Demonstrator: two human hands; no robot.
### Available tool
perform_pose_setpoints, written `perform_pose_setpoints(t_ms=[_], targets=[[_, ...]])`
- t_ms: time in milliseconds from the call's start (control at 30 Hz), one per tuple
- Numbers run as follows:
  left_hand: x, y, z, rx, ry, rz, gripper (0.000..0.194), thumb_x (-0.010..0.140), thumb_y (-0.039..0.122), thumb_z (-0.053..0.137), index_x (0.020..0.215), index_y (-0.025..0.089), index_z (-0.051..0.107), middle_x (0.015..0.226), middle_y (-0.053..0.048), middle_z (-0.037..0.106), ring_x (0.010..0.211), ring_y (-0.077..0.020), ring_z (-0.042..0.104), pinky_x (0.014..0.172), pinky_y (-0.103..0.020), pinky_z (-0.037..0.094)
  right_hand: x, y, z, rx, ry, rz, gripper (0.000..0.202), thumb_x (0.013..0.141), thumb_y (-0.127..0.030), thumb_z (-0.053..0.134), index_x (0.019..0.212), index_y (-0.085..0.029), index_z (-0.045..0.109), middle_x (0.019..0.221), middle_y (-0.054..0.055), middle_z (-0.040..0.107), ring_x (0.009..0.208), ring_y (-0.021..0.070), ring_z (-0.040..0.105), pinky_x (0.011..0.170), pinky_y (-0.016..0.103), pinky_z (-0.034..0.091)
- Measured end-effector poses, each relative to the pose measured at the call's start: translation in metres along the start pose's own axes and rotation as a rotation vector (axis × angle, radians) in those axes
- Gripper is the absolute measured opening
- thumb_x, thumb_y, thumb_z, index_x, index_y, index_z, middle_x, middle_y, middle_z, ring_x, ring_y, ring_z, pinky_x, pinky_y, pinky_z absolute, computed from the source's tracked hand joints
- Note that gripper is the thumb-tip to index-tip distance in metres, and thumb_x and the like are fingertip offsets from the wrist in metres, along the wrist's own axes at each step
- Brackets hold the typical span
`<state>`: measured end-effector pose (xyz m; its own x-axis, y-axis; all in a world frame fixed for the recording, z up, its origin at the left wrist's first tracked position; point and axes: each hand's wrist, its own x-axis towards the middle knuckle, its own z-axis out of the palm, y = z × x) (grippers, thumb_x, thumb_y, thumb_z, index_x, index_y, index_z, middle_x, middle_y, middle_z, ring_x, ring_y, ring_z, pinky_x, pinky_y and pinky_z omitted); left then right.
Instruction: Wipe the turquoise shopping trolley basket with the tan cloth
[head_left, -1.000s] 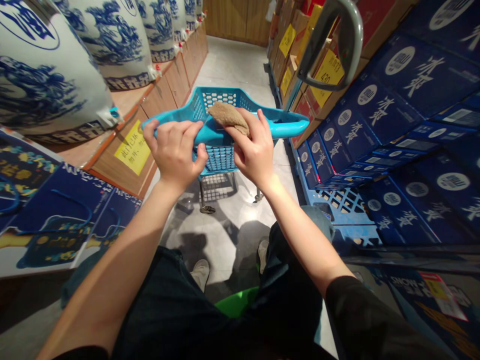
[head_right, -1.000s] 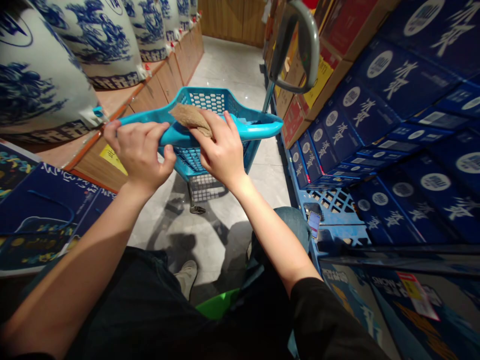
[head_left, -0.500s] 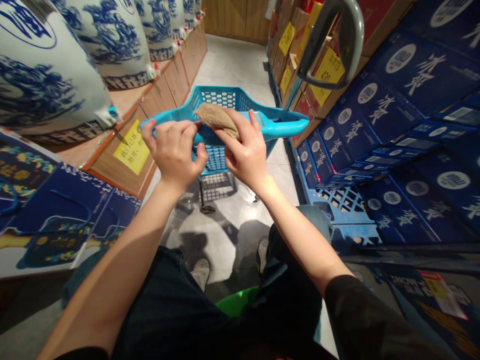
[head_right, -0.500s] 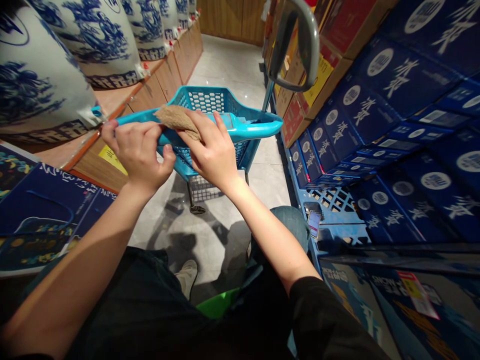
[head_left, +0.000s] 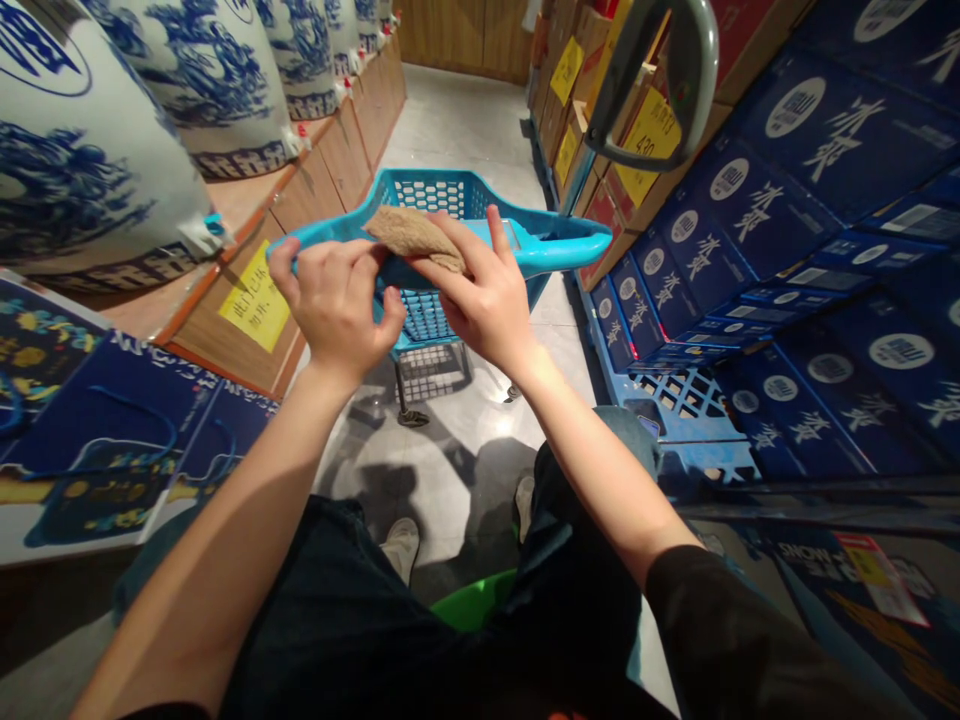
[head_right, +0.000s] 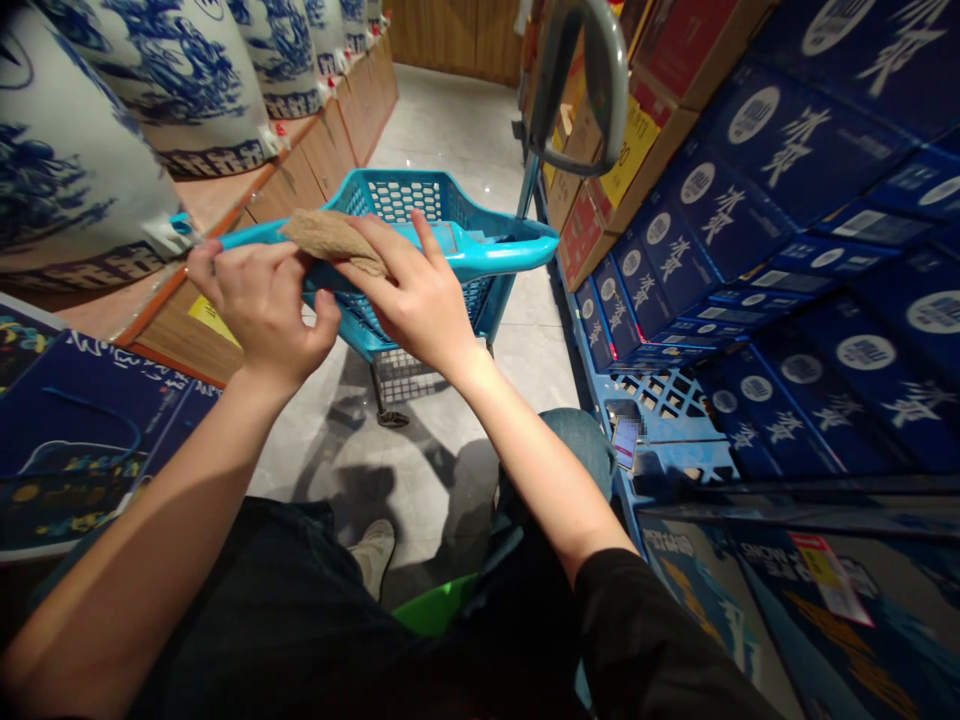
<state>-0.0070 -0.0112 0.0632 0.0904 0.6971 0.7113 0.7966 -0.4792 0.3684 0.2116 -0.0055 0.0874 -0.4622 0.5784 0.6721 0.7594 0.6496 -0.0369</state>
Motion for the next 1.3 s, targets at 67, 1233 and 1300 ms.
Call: perform_pose_setpoints(t_ms=[67,1233,1300], targets=[[0.001,0.003,-0.001,-0.055,-0.037,-0.019,0.061,0.096,0.062,0.056,0.146,0.029,0.068,0.149,-0.006,0.074,0.155,-0.0455,0.050,0.140,-0.079,0.005,-0.003,0.013,0.002,0.006,0.040,0.033,0.045,0.112,-0.019,0.046,0.145,-0.032,0.073,0.168,0.008,0.064,0.164,0.0314,0.055,0.143,0.077,0.022],[-0.002,-0.010,0.004,0.020,0.023,0.119,0.055,0.102,0.045,0.058,0.153,0.028,0.068,0.148,-0.010,0.072,0.144,-0.0423,0.060,0.138,-0.077,0.017,-0.012,0.029,0.016,0.146,0.222,0.101,0.037,0.108,-0.024,0.052,0.136,-0.029,0.076,0.160,0.010,0.067,0.157,0.0344,0.060,0.140,0.076,0.030],[-0.002,-0.011,0.002,0.011,0.034,0.115,0.053,0.102,0.042,0.060,0.153,0.031,0.067,0.149,-0.009,0.072,0.145,-0.0419,0.060,0.139,-0.075,0.019,-0.013,0.030,0.014,0.132,0.200,0.079,0.036,0.107,-0.024,0.056,0.137,-0.031,0.075,0.162,0.009,0.065,0.159,0.0347,0.059,0.140,0.077,0.030]])
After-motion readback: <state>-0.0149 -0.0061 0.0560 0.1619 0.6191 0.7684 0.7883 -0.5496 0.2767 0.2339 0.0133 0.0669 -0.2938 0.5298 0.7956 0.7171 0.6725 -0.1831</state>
